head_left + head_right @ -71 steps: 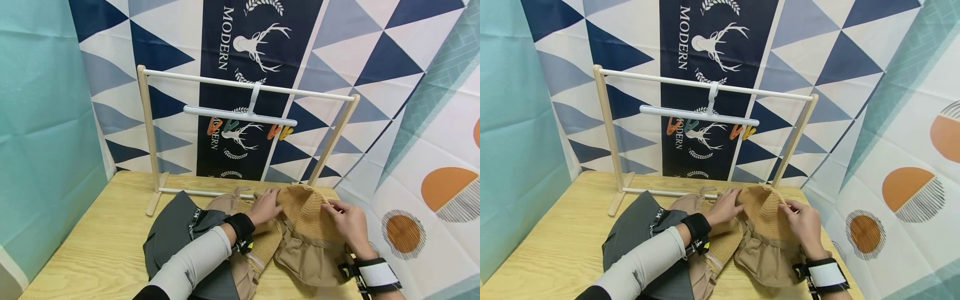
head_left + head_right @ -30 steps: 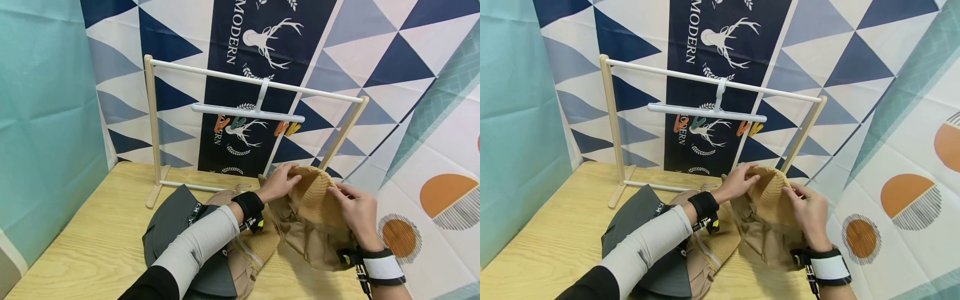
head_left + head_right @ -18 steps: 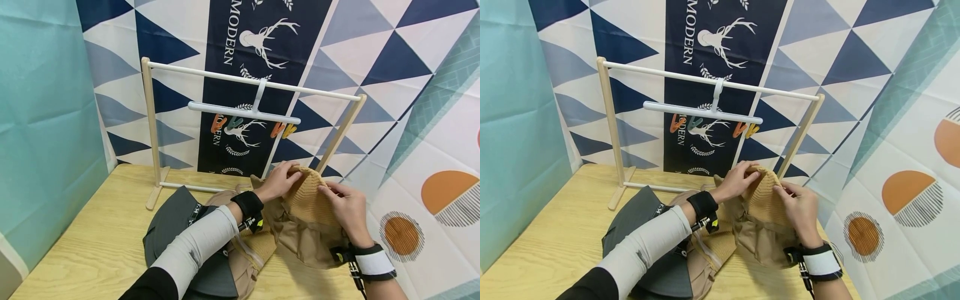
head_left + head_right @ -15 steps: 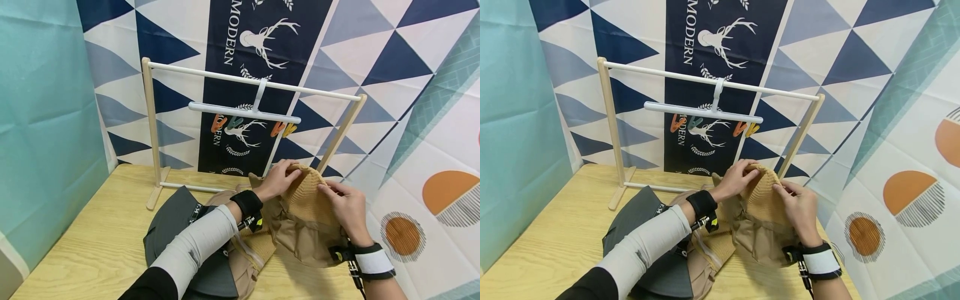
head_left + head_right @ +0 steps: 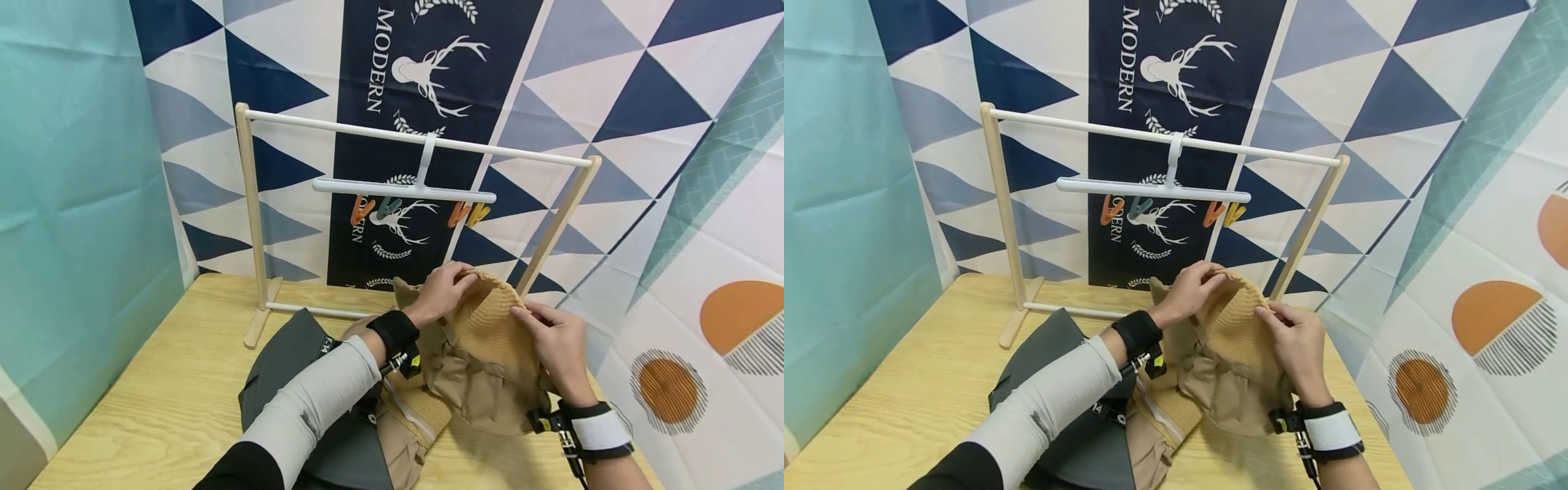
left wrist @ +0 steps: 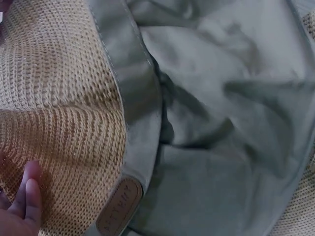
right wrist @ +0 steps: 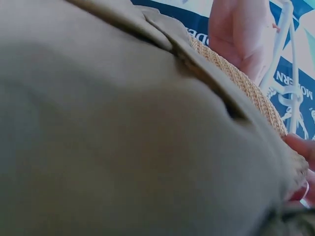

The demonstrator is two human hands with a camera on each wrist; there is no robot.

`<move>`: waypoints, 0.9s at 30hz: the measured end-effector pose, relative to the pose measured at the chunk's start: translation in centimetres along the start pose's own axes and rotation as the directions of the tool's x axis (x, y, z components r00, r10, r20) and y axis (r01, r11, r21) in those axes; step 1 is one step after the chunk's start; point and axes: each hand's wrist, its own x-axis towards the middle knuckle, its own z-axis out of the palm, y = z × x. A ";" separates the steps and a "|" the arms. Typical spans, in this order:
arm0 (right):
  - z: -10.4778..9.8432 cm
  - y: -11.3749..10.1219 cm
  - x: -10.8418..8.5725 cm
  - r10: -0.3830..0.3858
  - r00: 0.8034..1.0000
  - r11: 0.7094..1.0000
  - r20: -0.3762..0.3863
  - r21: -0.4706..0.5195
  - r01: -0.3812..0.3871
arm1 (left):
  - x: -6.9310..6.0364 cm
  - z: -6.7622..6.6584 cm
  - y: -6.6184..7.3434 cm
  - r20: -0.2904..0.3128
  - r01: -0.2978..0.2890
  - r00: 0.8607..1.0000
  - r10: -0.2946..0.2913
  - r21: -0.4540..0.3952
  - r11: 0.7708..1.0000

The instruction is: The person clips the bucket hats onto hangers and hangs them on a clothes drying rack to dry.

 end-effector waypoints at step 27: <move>0.4 1.5 -0.8 -0.036 0.999 0.999 0.035 -0.021 0.036 | -0.5 0.7 -0.7 -0.087 0.022 0.996 -0.017 0.060 0.998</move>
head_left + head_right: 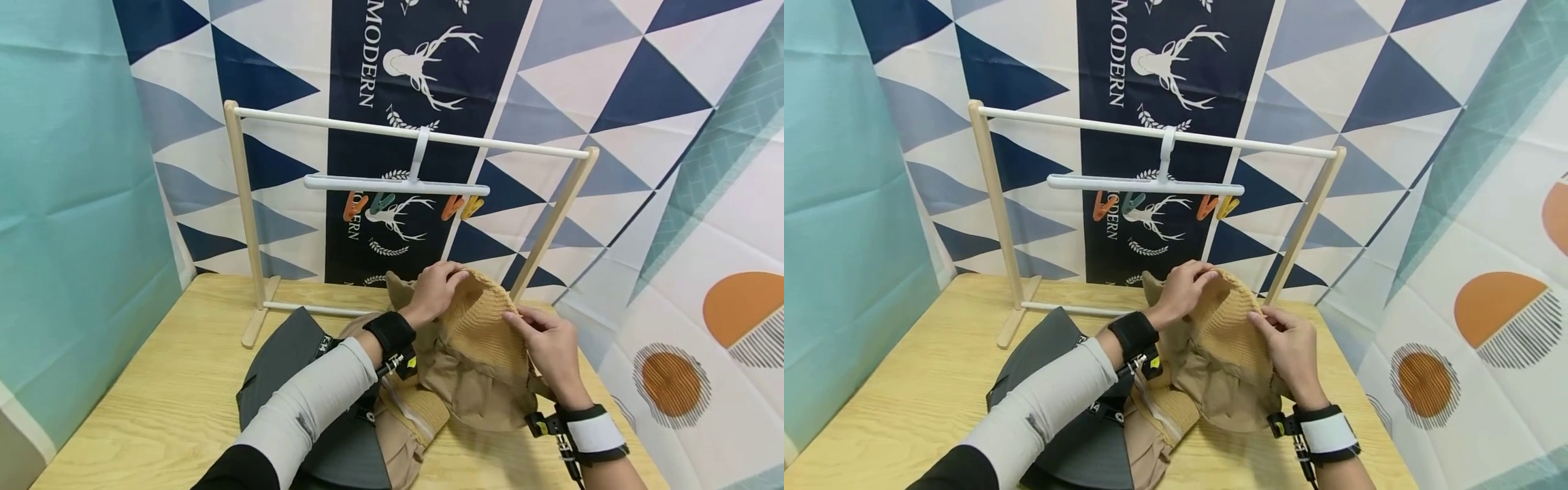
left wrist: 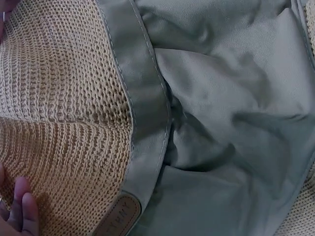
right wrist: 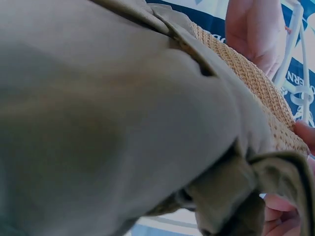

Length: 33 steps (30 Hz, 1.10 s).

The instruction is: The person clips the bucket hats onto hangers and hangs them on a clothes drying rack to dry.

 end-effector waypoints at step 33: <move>-0.2 -0.7 5.6 -0.088 0.963 0.956 0.255 -0.249 0.153 | 0.5 -0.4 -0.8 0.035 0.041 0.998 -0.042 0.045 0.998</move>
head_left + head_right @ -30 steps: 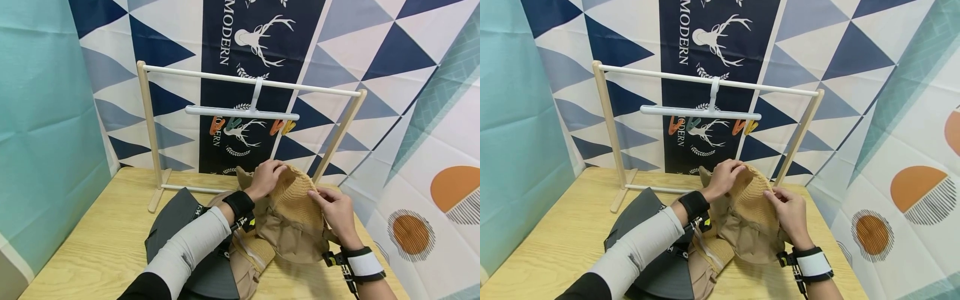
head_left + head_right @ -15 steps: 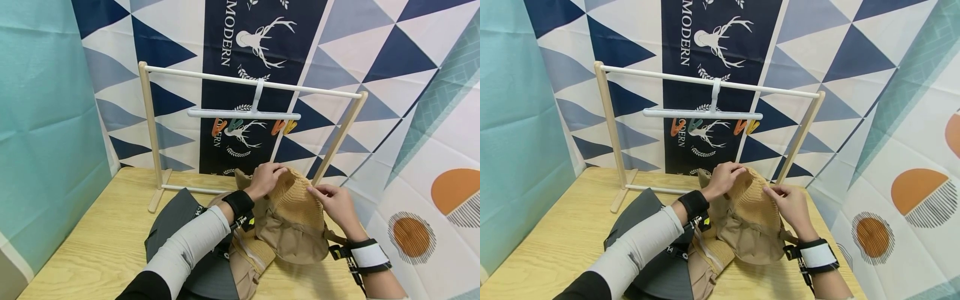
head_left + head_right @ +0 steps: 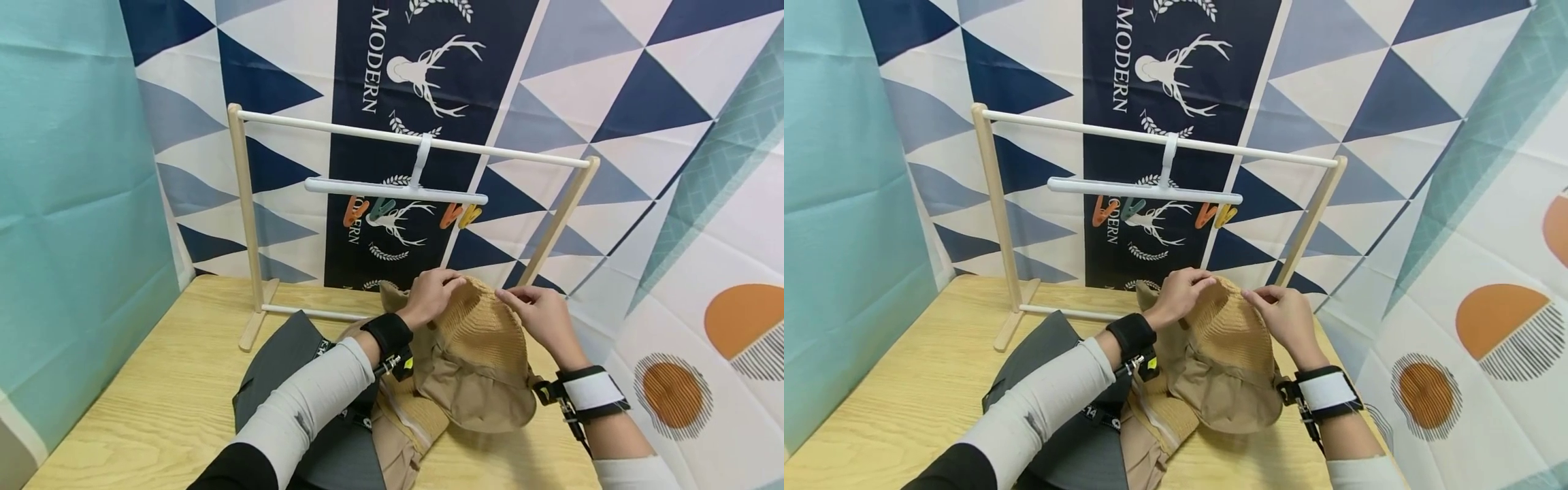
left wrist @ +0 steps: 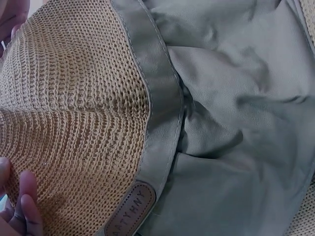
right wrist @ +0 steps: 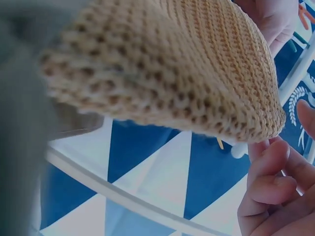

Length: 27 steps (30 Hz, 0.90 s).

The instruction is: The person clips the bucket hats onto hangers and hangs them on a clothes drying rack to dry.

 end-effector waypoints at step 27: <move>0.0 -1.6 6.4 0.145 0.976 0.989 0.162 -0.003 -0.147 | 1.6 -1.1 -1.1 0.043 0.097 0.995 -0.095 -0.053 0.994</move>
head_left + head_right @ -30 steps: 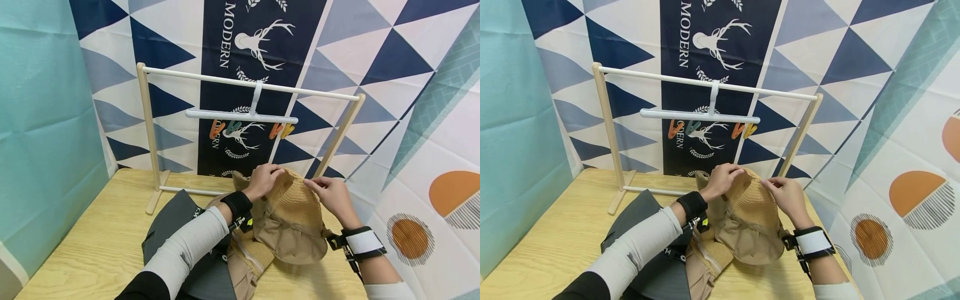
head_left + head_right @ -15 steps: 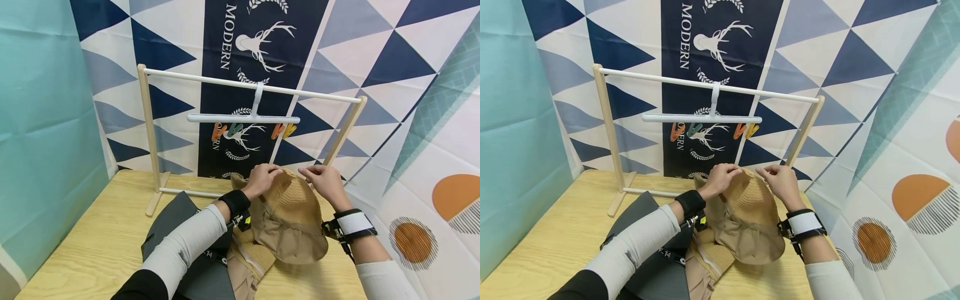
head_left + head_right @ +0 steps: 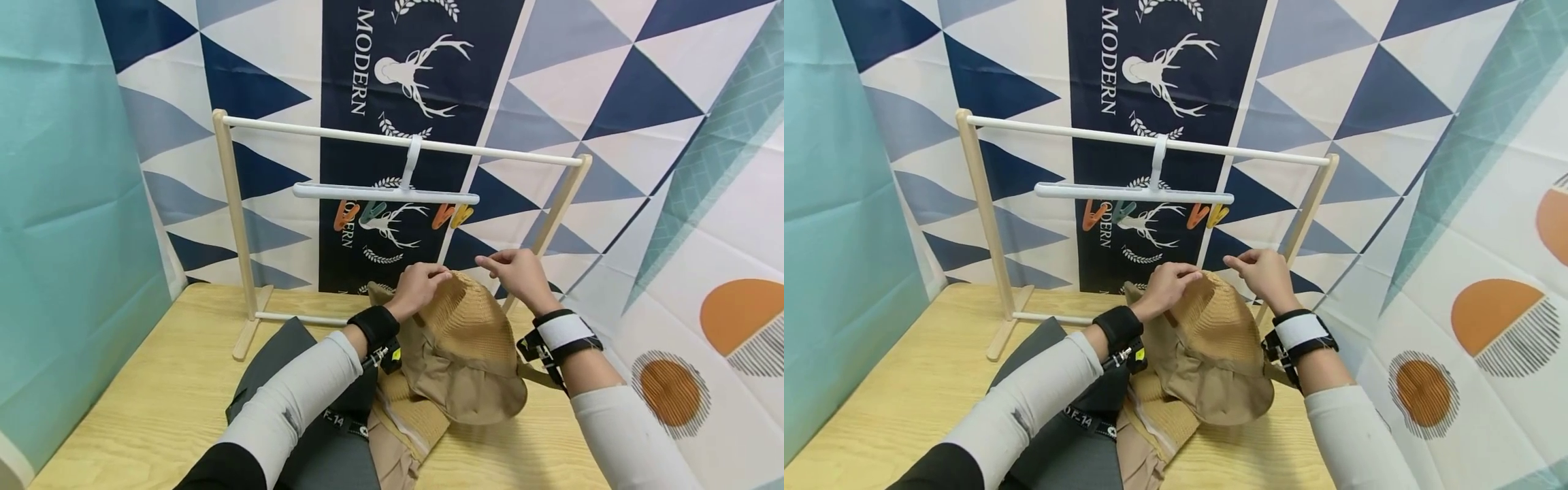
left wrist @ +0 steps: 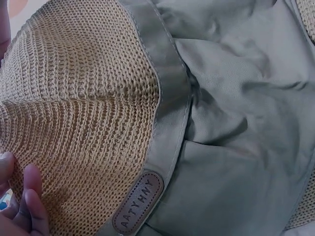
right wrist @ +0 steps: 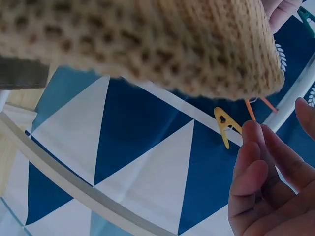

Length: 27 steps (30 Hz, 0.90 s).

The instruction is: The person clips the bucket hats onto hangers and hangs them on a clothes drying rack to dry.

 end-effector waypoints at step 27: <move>-1.6 -0.7 4.0 0.066 0.996 0.997 -0.055 0.050 -0.063 | 1.4 -1.0 -0.2 -0.071 0.007 0.997 -0.002 0.066 0.998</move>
